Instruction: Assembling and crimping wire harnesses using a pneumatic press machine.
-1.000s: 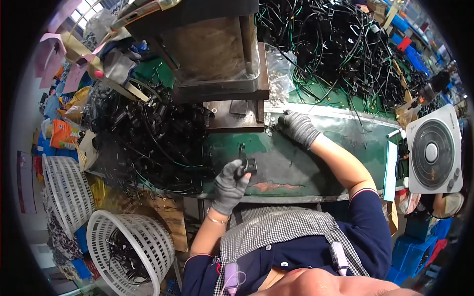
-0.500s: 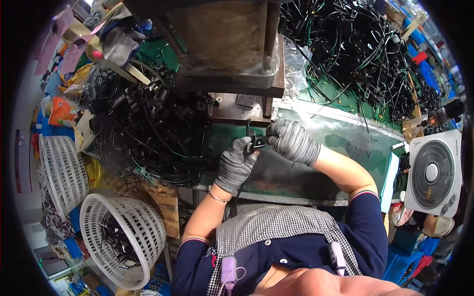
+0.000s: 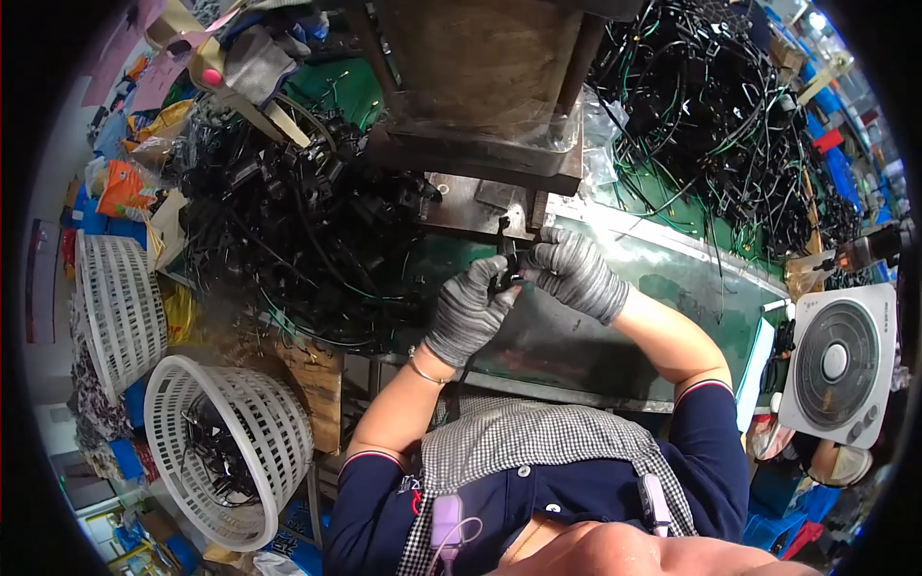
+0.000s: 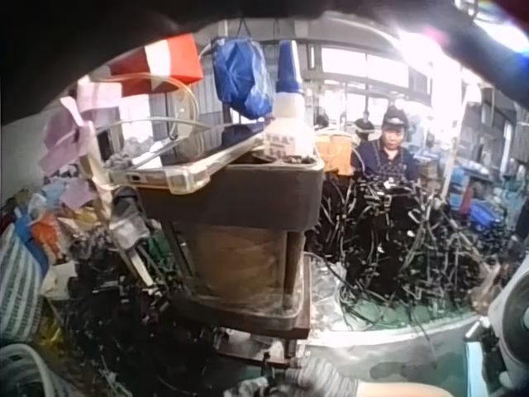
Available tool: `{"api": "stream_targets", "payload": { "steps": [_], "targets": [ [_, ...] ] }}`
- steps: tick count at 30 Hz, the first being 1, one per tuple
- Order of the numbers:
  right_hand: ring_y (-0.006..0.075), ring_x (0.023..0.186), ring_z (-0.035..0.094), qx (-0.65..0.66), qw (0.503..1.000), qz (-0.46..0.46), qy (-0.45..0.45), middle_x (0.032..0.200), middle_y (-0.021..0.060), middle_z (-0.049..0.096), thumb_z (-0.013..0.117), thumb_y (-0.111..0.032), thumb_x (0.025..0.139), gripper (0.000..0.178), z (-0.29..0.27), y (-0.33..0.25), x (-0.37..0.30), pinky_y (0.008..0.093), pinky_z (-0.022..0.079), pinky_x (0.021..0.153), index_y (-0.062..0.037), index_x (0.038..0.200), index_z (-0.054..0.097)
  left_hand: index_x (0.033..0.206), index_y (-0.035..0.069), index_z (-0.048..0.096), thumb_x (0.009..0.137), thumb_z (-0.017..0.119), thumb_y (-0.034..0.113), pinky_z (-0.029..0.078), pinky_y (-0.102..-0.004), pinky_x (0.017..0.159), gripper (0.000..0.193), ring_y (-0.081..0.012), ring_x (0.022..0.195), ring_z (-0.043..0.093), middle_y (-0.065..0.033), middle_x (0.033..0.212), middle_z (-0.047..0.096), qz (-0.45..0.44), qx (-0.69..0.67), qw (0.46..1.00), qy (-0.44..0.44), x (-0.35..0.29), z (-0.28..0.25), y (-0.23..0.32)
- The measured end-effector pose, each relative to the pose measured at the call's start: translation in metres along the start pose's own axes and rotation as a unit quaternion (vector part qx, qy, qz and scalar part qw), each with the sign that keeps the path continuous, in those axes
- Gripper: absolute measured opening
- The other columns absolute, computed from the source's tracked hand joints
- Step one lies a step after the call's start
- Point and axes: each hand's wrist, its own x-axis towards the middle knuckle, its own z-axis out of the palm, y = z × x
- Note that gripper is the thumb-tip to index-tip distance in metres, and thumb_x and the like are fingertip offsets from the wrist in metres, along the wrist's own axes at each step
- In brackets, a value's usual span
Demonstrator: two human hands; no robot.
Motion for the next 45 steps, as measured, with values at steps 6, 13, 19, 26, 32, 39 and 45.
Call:
{"api": "stream_targets", "payload": {
  "steps": [6,13,19,26,32,39,45],
  "targets": [
    [0.036,0.086,0.06,-0.175,0.984,-0.025,-0.026,0.099,0.0197,0.06,0.072,-0.019,0.078,0.044,-0.008,-0.008,0.027,0.0429,0.05,0.072,-0.0073,0.119,0.06,0.113,0.004,0.055,0.081,0.071,0.011,0.052,-0.0333,0.076,0.037,-0.0243,0.083,0.066,-0.0106,0.094,0.066,-0.051,0.034,0.997,0.039,0.032,-0.006,-0.012],
    [0.0381,0.1,0.056,-0.226,0.966,0.083,-0.089,0.115,0.0231,0.054,0.072,-0.024,0.076,0.069,-0.004,0.003,0.042,0.0455,0.047,0.084,-0.0072,0.137,0.043,0.12,0.001,0.051,0.084,0.065,0.005,0.05,-0.0314,0.084,0.039,-0.0243,0.093,0.064,-0.0141,0.104,0.065,-0.091,-0.005,0.99,0.107,0.078,0.017,-0.056],
    [0.039,0.098,0.057,-0.224,0.972,0.044,-0.046,0.115,0.0236,0.054,0.068,-0.023,0.077,0.064,0.0,0.015,0.023,0.045,0.049,0.083,-0.0036,0.134,0.045,0.112,0.001,0.055,0.08,0.07,0.019,0.051,-0.0446,0.075,0.039,-0.0402,0.084,0.062,-0.0212,0.094,0.064,-0.109,0.067,0.982,0.139,0.085,0.028,-0.073],
    [0.039,0.099,0.057,-0.236,0.968,0.062,-0.065,0.116,0.0238,0.054,0.066,-0.022,0.078,0.057,0.0,0.014,0.017,0.0443,0.049,0.084,-0.0028,0.129,0.05,0.112,0.001,0.056,0.08,0.07,0.019,0.051,-0.0449,0.075,0.04,-0.0409,0.085,0.062,-0.0218,0.093,0.065,-0.071,0.128,0.975,0.165,0.091,0.026,-0.056],
    [0.0397,0.101,0.055,-0.2,0.975,0.068,-0.068,0.113,0.023,0.055,0.068,-0.02,0.078,0.053,0.0,0.009,0.014,0.0449,0.046,0.088,-0.0019,0.125,0.055,0.112,0.001,0.056,0.081,0.068,0.018,0.051,-0.0447,0.074,0.038,-0.0408,0.084,0.062,-0.0211,0.093,0.065,-0.059,0.091,0.98,0.168,0.092,0.029,-0.061],
    [0.0383,0.1,0.057,-0.199,0.97,0.104,-0.088,0.113,0.0225,0.056,0.067,-0.022,0.077,0.049,-0.003,0.008,0.003,0.0441,0.047,0.087,-0.0025,0.121,0.057,0.11,0.001,0.056,0.081,0.069,0.02,0.051,-0.0457,0.07,0.037,-0.0402,0.079,0.062,-0.0202,0.088,0.065,-0.083,0.128,0.975,0.164,0.089,0.03,-0.064],
    [0.0375,0.101,0.057,-0.184,0.973,0.109,-0.088,0.112,0.0215,0.057,0.067,-0.022,0.077,0.048,-0.007,0.006,-0.002,0.0435,0.047,0.087,-0.0032,0.12,0.058,0.108,0.002,0.055,0.08,0.069,0.021,0.05,-0.0465,0.067,0.036,-0.0398,0.076,0.062,-0.0199,0.084,0.064,-0.081,0.137,0.974,0.162,0.088,0.03,-0.065]
  ]
}}
